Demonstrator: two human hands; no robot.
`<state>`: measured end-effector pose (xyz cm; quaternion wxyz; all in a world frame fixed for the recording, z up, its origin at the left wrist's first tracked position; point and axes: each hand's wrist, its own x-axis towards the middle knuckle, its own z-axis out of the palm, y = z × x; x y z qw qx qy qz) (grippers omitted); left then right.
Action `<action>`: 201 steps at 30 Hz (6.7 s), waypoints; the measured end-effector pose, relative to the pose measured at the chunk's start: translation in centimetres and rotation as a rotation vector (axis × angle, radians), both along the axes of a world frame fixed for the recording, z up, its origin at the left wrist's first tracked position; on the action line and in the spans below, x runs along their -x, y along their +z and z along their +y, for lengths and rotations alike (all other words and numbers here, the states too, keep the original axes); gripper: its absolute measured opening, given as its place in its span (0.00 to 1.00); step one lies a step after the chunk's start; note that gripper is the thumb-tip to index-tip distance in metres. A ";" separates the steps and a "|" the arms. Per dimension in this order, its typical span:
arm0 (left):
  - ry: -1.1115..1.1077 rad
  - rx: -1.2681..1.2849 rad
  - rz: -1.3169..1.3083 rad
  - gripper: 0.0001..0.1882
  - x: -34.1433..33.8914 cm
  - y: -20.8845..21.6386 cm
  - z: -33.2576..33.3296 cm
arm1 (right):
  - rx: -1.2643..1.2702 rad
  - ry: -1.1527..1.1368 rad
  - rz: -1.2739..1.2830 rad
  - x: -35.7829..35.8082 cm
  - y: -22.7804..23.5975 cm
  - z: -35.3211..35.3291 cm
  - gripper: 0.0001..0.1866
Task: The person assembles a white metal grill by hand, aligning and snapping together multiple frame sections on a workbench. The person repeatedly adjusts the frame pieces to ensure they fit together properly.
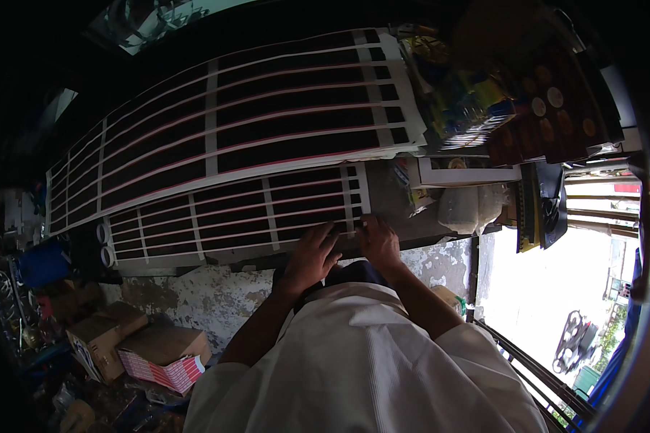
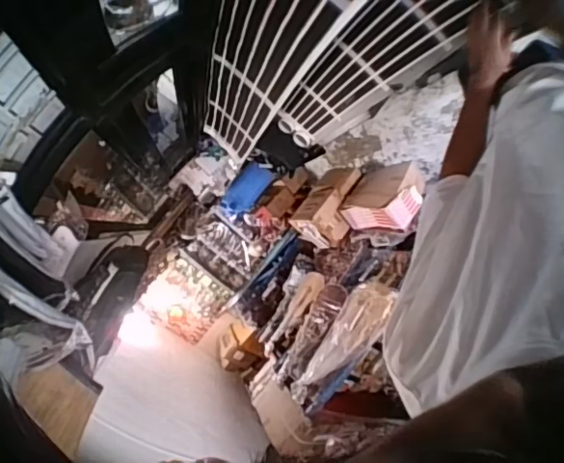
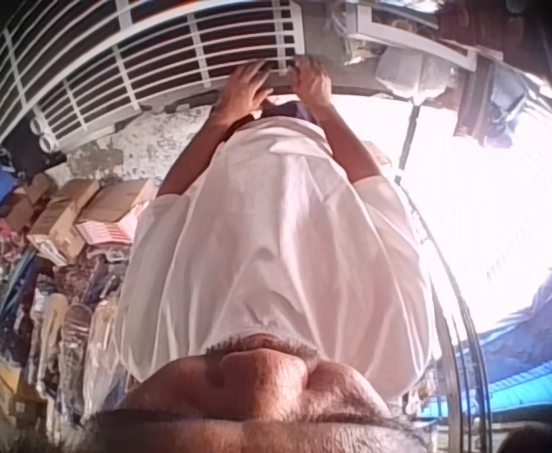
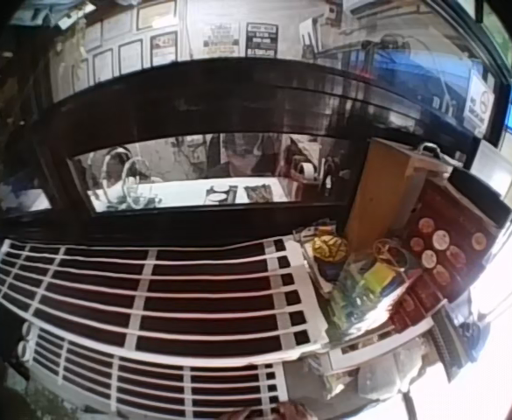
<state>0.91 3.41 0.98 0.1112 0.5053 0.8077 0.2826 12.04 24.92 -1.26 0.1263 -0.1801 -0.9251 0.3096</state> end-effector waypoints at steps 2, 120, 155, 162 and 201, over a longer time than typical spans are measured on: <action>-0.021 0.003 0.008 0.34 -0.1 0.1 -0.3 | 0.019 -0.032 -0.046 0.0 0.1 -0.1 0.16; -0.236 0.362 0.245 0.09 2.6 1.2 10.3 | 0.189 -0.043 0.133 0.1 -0.4 -0.1 0.16; -0.165 0.271 0.177 0.10 1.0 0.6 8.9 | 0.192 0.016 0.132 0.0 -0.9 0.4 0.14; 0.067 0.150 -0.178 0.18 -2.1 0.6 -4.1 | 0.238 -0.176 0.186 0.2 0.1 0.5 0.16; 0.463 0.496 0.250 0.30 2.1 -2.1 -8.1 | 0.227 -0.316 -0.266 5.2 -0.7 1.0 0.08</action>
